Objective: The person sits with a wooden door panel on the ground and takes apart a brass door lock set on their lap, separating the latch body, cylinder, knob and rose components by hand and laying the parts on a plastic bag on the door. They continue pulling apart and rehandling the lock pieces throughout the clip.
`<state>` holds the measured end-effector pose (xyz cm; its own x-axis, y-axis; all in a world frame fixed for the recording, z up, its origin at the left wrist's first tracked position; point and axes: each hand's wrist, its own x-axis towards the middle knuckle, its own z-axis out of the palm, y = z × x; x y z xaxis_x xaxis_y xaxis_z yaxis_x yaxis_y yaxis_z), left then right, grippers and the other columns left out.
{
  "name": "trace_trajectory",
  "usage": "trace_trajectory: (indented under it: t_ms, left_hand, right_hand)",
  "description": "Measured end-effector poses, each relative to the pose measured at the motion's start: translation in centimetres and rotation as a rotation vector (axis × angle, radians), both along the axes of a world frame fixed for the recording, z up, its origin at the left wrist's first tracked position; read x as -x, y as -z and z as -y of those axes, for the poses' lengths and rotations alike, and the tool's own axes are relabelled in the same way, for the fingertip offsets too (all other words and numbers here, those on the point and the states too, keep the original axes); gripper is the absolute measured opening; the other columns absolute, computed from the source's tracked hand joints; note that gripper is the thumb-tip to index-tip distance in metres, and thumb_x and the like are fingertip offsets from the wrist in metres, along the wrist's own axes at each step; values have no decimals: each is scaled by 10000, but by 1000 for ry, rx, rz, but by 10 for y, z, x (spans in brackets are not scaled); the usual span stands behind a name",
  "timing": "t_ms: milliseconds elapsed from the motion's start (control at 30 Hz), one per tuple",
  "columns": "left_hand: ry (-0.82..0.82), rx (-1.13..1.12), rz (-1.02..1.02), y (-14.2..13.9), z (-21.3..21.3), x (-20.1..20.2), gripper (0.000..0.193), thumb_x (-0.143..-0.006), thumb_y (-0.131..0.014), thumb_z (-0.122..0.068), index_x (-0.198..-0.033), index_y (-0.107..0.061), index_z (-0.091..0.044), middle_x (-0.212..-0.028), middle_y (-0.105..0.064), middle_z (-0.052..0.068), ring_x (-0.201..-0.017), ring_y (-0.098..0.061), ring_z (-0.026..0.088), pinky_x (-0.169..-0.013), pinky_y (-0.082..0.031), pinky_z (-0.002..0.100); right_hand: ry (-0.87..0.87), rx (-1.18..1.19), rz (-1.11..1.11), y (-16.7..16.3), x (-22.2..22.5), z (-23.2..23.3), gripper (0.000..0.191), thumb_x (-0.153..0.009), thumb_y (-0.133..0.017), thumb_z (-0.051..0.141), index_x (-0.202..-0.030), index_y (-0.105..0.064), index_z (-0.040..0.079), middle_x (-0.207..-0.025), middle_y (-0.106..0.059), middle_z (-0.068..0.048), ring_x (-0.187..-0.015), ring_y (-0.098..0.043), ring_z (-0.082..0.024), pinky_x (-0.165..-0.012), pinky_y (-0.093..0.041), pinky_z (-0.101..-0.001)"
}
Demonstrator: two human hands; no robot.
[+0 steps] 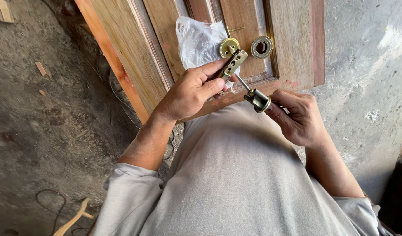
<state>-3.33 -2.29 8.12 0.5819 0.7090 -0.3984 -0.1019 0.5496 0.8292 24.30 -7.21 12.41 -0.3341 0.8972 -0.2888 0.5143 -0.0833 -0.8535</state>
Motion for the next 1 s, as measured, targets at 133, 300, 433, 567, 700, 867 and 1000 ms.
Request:
trace_trajectory:
  t_ms: [133,300,433,567,700,867,1000]
  left_hand:
    - [25,-94,-91,-22,-3,-1,485,-1047,-531,-93,-1525,-498,-21,-1154,-707,17,-947,-613,66,-862,-558,249]
    - [41,-160,-147,-35,-3,-4,473,-1035,-546,-92,-1504,-524,-38,-1198,-746,-1,-950,-661,65,-867,-596,252]
    - [21,-321,-301,-39,0,-8,470,-1014,-592,-89,-1480,-541,-53,-1188,-763,69,-890,-721,96,-826,-621,272]
    - [-4,-421,-443,-42,4,-13,462,-1000,-647,-104,-1455,-574,-77,-1079,-747,128,-872,-771,139,-786,-636,297]
    - [-12,-471,-503,-42,8,-15,475,-991,-665,-108,-1459,-584,-87,-1017,-741,136,-890,-768,160,-792,-628,314]
    - [-51,-536,-453,-39,13,-22,545,-988,-690,-125,-1499,-513,-63,-1166,-733,139,-1012,-741,193,-918,-609,333]
    - [97,-437,-496,-37,19,-25,535,-941,-728,-159,-1452,-586,-92,-1043,-761,125,-963,-753,203,-872,-617,328]
  right_hand:
    - [14,49,3,-8,2,-1,161,-1017,-654,155,-959,-689,9,-751,-635,-62,-639,-608,-133,-587,-479,-302]
    - [76,116,-71,-6,-2,1,223,-1036,-631,193,-928,-685,5,-719,-621,-34,-635,-578,-91,-573,-467,-271]
    - [120,164,-202,-1,-5,4,281,-1069,-611,227,-931,-659,-13,-744,-621,-30,-672,-559,-86,-612,-472,-259]
    - [173,225,-330,3,-3,8,295,-1064,-604,247,-970,-670,-25,-776,-633,-28,-689,-573,-82,-616,-487,-252]
    - [233,264,-390,3,3,12,294,-1075,-599,246,-974,-669,-21,-772,-626,-25,-691,-566,-82,-622,-477,-248]
    - [273,202,-334,0,10,16,277,-1096,-593,225,-978,-658,-17,-815,-616,-22,-702,-541,-80,-621,-460,-243]
    - [241,207,-328,-3,9,15,280,-1091,-581,238,-1033,-668,-22,-804,-617,-22,-693,-545,-82,-617,-465,-239]
